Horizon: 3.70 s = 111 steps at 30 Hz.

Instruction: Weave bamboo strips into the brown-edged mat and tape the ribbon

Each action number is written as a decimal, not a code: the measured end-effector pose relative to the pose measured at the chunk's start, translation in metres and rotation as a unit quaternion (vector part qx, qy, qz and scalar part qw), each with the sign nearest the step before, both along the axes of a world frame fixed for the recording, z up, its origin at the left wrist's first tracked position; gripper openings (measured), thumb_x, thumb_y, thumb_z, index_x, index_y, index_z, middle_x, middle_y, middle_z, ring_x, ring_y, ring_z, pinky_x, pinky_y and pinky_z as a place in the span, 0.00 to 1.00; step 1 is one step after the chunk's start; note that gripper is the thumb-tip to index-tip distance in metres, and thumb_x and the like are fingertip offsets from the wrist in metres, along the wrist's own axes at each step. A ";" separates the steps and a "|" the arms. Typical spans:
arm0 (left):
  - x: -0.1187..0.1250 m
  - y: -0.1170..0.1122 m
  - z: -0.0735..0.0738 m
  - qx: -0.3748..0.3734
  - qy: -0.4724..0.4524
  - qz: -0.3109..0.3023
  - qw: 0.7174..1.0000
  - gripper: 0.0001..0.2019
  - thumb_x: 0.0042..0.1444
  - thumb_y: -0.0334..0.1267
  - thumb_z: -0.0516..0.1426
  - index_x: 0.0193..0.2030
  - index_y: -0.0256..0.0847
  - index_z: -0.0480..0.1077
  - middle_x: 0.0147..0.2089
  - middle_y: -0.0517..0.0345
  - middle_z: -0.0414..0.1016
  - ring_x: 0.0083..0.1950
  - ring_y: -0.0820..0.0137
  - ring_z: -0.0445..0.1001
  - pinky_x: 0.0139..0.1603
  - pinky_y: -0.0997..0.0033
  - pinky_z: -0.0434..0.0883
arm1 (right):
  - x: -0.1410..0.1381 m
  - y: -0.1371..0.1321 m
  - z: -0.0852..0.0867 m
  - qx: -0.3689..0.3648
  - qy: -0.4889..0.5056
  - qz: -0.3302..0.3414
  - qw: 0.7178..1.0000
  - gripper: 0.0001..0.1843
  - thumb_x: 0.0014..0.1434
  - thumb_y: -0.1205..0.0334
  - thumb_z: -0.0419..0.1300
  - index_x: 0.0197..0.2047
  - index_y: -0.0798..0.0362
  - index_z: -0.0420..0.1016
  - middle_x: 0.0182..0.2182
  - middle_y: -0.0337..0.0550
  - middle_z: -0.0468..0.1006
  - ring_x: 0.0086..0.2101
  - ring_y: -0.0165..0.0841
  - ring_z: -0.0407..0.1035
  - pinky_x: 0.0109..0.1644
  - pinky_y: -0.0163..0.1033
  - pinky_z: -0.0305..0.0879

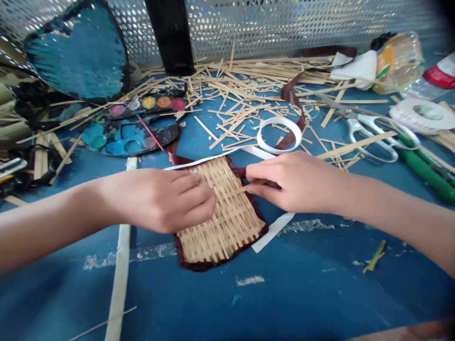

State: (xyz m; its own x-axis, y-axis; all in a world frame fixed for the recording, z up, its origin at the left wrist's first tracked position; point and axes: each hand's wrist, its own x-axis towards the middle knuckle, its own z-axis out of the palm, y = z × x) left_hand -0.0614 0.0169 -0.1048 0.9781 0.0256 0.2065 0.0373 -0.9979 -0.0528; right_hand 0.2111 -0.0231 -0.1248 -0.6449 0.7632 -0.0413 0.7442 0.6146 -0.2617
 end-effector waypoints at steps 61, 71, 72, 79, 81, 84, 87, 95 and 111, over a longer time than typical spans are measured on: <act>0.021 -0.019 0.036 -0.670 -0.362 0.358 0.540 0.19 0.44 0.38 0.71 0.45 0.40 0.77 0.47 0.50 0.83 0.47 0.55 0.82 0.44 0.62 0.81 | 0.015 -0.011 0.058 -0.055 0.222 -0.094 0.969 0.13 0.66 0.57 0.52 0.33 0.53 0.73 0.22 0.36 0.66 0.23 0.27 0.55 0.27 0.36 0.49; 0.021 -0.027 0.051 -0.636 -0.359 0.372 0.572 0.20 0.43 0.38 0.72 0.44 0.39 0.78 0.48 0.49 0.83 0.45 0.54 0.83 0.44 0.59 0.82 | 0.016 -0.004 0.049 -0.131 0.295 -0.095 0.942 0.13 0.64 0.54 0.56 0.34 0.53 0.74 0.27 0.41 0.73 0.28 0.31 0.63 0.31 0.37 0.56; 0.020 -0.027 0.051 -0.640 -0.355 0.371 0.572 0.20 0.43 0.38 0.72 0.44 0.39 0.78 0.48 0.49 0.83 0.45 0.54 0.83 0.43 0.60 0.82 | 0.016 -0.005 0.051 -0.141 0.294 -0.088 0.941 0.13 0.64 0.54 0.55 0.35 0.53 0.75 0.27 0.41 0.74 0.28 0.31 0.64 0.32 0.37 0.57; 0.021 -0.025 0.046 -0.645 -0.366 0.369 0.560 0.17 0.44 0.37 0.71 0.43 0.41 0.79 0.44 0.52 0.84 0.44 0.54 0.83 0.41 0.61 0.82 | 0.017 -0.005 0.059 -0.118 0.265 -0.083 0.953 0.14 0.65 0.54 0.55 0.38 0.54 0.78 0.32 0.43 0.78 0.32 0.33 0.69 0.35 0.38 0.61; 0.022 -0.025 0.044 -0.649 -0.378 0.369 0.548 0.17 0.45 0.37 0.71 0.43 0.41 0.79 0.44 0.52 0.84 0.46 0.53 0.83 0.42 0.61 0.82 | 0.017 -0.004 0.057 -0.109 0.258 -0.083 0.957 0.15 0.66 0.54 0.55 0.38 0.54 0.78 0.31 0.43 0.78 0.31 0.32 0.68 0.35 0.38 0.60; 0.024 -0.025 0.043 -0.645 -0.384 0.376 0.543 0.18 0.45 0.38 0.70 0.44 0.40 0.79 0.46 0.50 0.84 0.48 0.52 0.82 0.46 0.58 0.81 | 0.016 -0.004 0.054 -0.103 0.248 -0.082 0.960 0.15 0.66 0.54 0.55 0.39 0.53 0.78 0.31 0.43 0.78 0.31 0.32 0.68 0.36 0.37 0.60; 0.024 -0.025 0.042 -0.644 -0.381 0.379 0.545 0.19 0.45 0.38 0.70 0.45 0.39 0.79 0.47 0.48 0.83 0.49 0.51 0.81 0.49 0.55 0.81 | 0.015 -0.006 0.054 -0.095 0.246 -0.081 0.961 0.14 0.66 0.55 0.55 0.39 0.53 0.78 0.30 0.42 0.77 0.32 0.33 0.68 0.36 0.37 0.60; 0.024 -0.025 0.038 -0.638 -0.384 0.383 0.546 0.20 0.47 0.40 0.70 0.48 0.39 0.78 0.48 0.48 0.83 0.51 0.50 0.81 0.50 0.53 0.80 | 0.013 -0.006 0.048 -0.122 0.268 -0.079 0.952 0.13 0.66 0.56 0.55 0.34 0.53 0.75 0.25 0.39 0.71 0.27 0.30 0.62 0.32 0.36 0.55; -0.001 -0.006 0.074 -0.638 -0.388 0.358 0.562 0.22 0.60 0.54 0.57 0.53 0.43 0.76 0.51 0.54 0.82 0.54 0.57 0.79 0.46 0.68 0.79 | -0.002 -0.004 0.031 -0.284 0.436 -0.110 0.847 0.13 0.67 0.53 0.55 0.35 0.52 0.64 0.23 0.32 0.68 0.17 0.21 0.60 0.19 0.31 0.54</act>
